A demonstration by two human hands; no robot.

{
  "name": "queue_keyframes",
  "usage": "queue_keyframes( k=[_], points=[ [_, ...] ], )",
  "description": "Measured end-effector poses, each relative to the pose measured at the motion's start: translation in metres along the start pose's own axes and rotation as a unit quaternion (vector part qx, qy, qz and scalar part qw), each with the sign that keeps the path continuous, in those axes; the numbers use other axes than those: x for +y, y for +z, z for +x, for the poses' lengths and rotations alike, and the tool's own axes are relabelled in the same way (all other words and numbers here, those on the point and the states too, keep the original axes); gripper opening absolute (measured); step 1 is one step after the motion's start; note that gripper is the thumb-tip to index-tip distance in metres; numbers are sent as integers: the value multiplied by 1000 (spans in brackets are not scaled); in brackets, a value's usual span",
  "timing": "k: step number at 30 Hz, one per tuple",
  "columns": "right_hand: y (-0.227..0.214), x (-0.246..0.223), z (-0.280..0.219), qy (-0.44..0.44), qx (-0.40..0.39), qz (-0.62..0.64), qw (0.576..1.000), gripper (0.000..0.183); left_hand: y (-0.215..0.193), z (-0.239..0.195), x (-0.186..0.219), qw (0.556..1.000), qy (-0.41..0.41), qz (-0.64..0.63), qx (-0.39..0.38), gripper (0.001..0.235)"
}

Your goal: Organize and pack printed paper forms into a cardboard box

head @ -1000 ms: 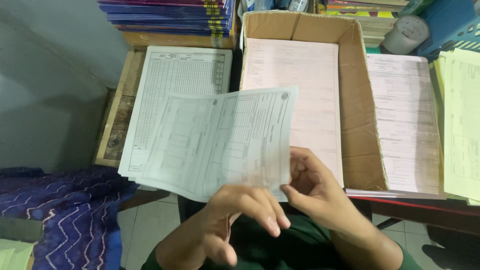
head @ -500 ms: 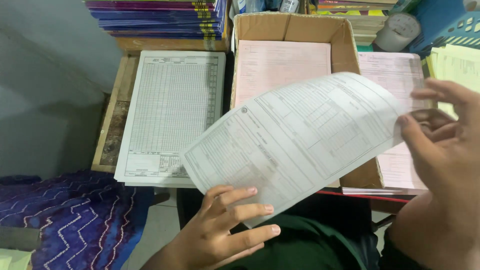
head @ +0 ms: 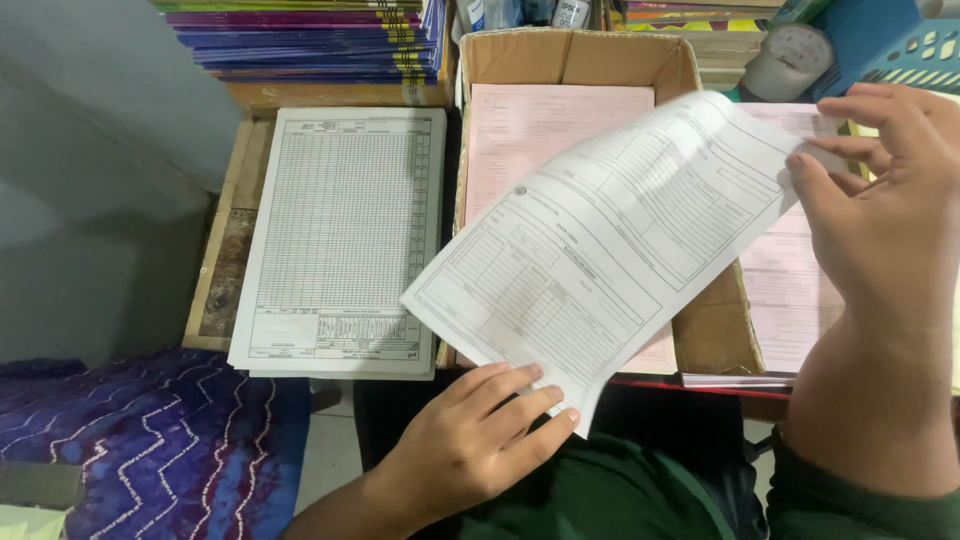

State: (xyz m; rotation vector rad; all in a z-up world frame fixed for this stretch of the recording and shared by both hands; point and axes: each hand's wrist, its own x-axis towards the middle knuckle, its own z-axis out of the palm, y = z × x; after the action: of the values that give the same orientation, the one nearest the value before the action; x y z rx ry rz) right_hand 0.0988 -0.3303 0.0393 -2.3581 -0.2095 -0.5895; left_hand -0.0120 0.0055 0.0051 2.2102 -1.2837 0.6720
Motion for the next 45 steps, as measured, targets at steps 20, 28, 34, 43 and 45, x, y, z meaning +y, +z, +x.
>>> queue_keyframes(
  k=[20,28,34,43,45],
  points=[
    [24,31,-119,-208,90,81,971,38,77,40,14,991,-54,-113,38,7],
    [56,23,-171,-29,156,265,951,48,42,13,1,976,36,-170,128,10],
    [74,-9,-171,4,175,297,939,70,49,-58,-26,917,-121,-37,377,36],
    [68,-9,-174,81,81,482,869,88,34,-57,-24,857,-355,-313,202,93],
    [62,-13,-173,83,6,495,865,94,33,-54,-22,856,-350,-342,165,102]
  ],
)
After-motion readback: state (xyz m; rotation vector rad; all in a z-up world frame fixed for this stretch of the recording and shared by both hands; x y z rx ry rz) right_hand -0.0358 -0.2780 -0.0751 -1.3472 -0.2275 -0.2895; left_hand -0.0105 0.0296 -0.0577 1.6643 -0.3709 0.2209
